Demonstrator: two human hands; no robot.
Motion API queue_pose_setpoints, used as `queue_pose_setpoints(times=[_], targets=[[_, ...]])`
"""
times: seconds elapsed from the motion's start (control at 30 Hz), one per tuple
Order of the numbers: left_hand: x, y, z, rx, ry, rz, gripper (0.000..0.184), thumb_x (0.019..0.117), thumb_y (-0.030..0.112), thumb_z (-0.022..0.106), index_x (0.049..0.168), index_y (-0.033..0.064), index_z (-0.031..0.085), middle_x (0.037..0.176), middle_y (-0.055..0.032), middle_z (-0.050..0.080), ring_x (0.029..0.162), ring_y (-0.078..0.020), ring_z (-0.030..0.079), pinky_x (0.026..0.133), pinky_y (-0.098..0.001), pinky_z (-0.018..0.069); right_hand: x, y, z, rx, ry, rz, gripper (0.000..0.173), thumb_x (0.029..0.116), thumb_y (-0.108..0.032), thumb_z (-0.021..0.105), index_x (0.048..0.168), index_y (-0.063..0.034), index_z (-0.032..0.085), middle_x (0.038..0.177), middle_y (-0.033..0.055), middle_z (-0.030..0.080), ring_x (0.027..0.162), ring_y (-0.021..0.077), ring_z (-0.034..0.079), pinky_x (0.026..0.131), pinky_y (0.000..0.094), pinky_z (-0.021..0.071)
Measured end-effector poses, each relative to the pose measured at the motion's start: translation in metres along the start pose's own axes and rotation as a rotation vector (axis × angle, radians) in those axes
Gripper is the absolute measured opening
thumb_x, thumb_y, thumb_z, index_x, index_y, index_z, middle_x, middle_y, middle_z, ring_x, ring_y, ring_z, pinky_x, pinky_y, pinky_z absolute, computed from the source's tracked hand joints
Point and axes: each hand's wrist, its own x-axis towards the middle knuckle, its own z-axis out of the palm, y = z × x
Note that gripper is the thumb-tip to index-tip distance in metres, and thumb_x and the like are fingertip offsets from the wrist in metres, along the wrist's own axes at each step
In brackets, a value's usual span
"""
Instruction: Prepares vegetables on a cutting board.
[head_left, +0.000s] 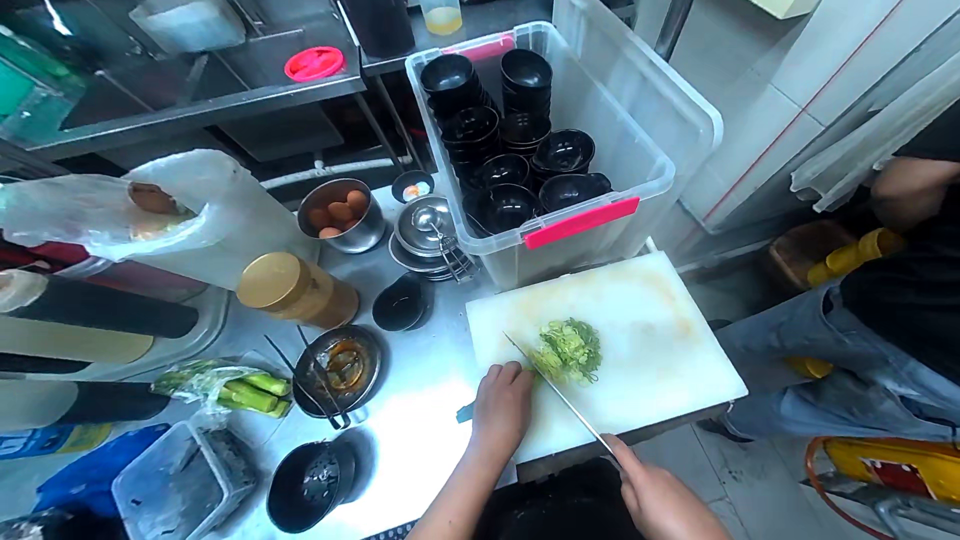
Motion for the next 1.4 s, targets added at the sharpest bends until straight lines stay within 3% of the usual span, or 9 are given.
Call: queue_pose_setpoints(times=[0.3,0.43,0.53,0.77,0.9,1.0,1.17,1.4], targets=[[0.000,0.000,0.003,0.013,0.011,-0.002,0.020,0.1008,0.023,0.055,0.104,0.0187,0.074,0.111,-0.0005,0.070,0.103,-0.0211,0.065,0.087,-0.0387,0.0560,-0.014,-0.002,0.000,-0.011,-0.029,0.048,0.061,0.1042,-0.017,0.045,0.162,-0.0274,0.029,0.097,0.0223,0.072,0.088,0.0442,0.072,0.075,0.0618,0.0570],[-0.001,-0.001,0.004,0.000,0.013,-0.018,0.021,0.1012,0.024,0.055,0.107,0.0205,0.075,0.113,0.0002,0.069,0.105,-0.0206,0.064,0.088,-0.0390,0.0555,0.011,-0.009,0.004,-0.015,-0.021,0.024,0.058,0.1042,-0.017,0.046,0.159,-0.0268,0.031,0.092,0.0193,0.072,0.085,0.0407,0.073,0.074,0.0590,0.0580],[-0.003,0.000,0.007,-0.009,0.029,-0.019,0.021,0.1009,0.024,0.055,0.108,0.0210,0.075,0.114,0.0000,0.070,0.105,-0.0207,0.065,0.088,-0.0392,0.0556,0.027,-0.022,-0.007,-0.040,-0.033,0.016,0.056,0.1060,-0.018,0.045,0.159,-0.0282,0.029,0.095,0.0178,0.071,0.089,0.0392,0.072,0.078,0.0570,0.0580],[-0.005,0.000,0.007,-0.025,0.049,-0.033,0.022,0.1018,0.025,0.054,0.109,0.0203,0.074,0.115,0.0012,0.070,0.107,-0.0199,0.065,0.090,-0.0381,0.0553,-0.008,-0.004,-0.006,-0.046,-0.003,-0.013,0.057,0.1039,-0.016,0.045,0.159,-0.0233,0.033,0.089,0.0198,0.072,0.083,0.0419,0.073,0.073,0.0603,0.0573],[-0.005,0.001,0.006,-0.043,0.004,-0.050,0.024,0.1017,0.025,0.054,0.114,0.0215,0.074,0.116,0.0010,0.070,0.110,-0.0205,0.064,0.093,-0.0398,0.0548,0.023,-0.014,-0.003,-0.046,-0.025,0.009,0.056,0.1052,-0.018,0.045,0.158,-0.0278,0.031,0.093,0.0181,0.072,0.087,0.0394,0.072,0.076,0.0586,0.0578],[-0.005,0.000,0.006,-0.044,0.025,-0.043,0.024,0.1014,0.025,0.054,0.113,0.0202,0.074,0.117,0.0004,0.070,0.109,-0.0209,0.064,0.092,-0.0397,0.0550,0.018,-0.022,-0.016,-0.074,-0.022,0.009,0.056,0.1066,-0.019,0.043,0.160,-0.0298,0.028,0.095,0.0180,0.071,0.089,0.0393,0.072,0.077,0.0577,0.0576],[-0.006,0.001,0.007,-0.034,0.033,-0.053,0.024,0.1020,0.025,0.054,0.114,0.0198,0.074,0.118,0.0003,0.070,0.110,-0.0213,0.064,0.092,-0.0393,0.0549,-0.012,-0.005,-0.014,-0.041,-0.009,-0.020,0.055,0.1054,-0.018,0.045,0.159,-0.0225,0.033,0.091,0.0210,0.073,0.085,0.0429,0.073,0.075,0.0609,0.0571],[-0.010,0.001,0.003,0.024,0.035,-0.049,0.024,0.1003,0.022,0.054,0.114,0.0213,0.074,0.116,0.0001,0.070,0.111,-0.0225,0.064,0.091,-0.0402,0.0548,-0.009,0.003,-0.005,0.020,-0.029,-0.054,0.055,0.1060,-0.020,0.044,0.159,-0.0208,0.032,0.091,0.0203,0.073,0.085,0.0416,0.073,0.077,0.0596,0.0571]])
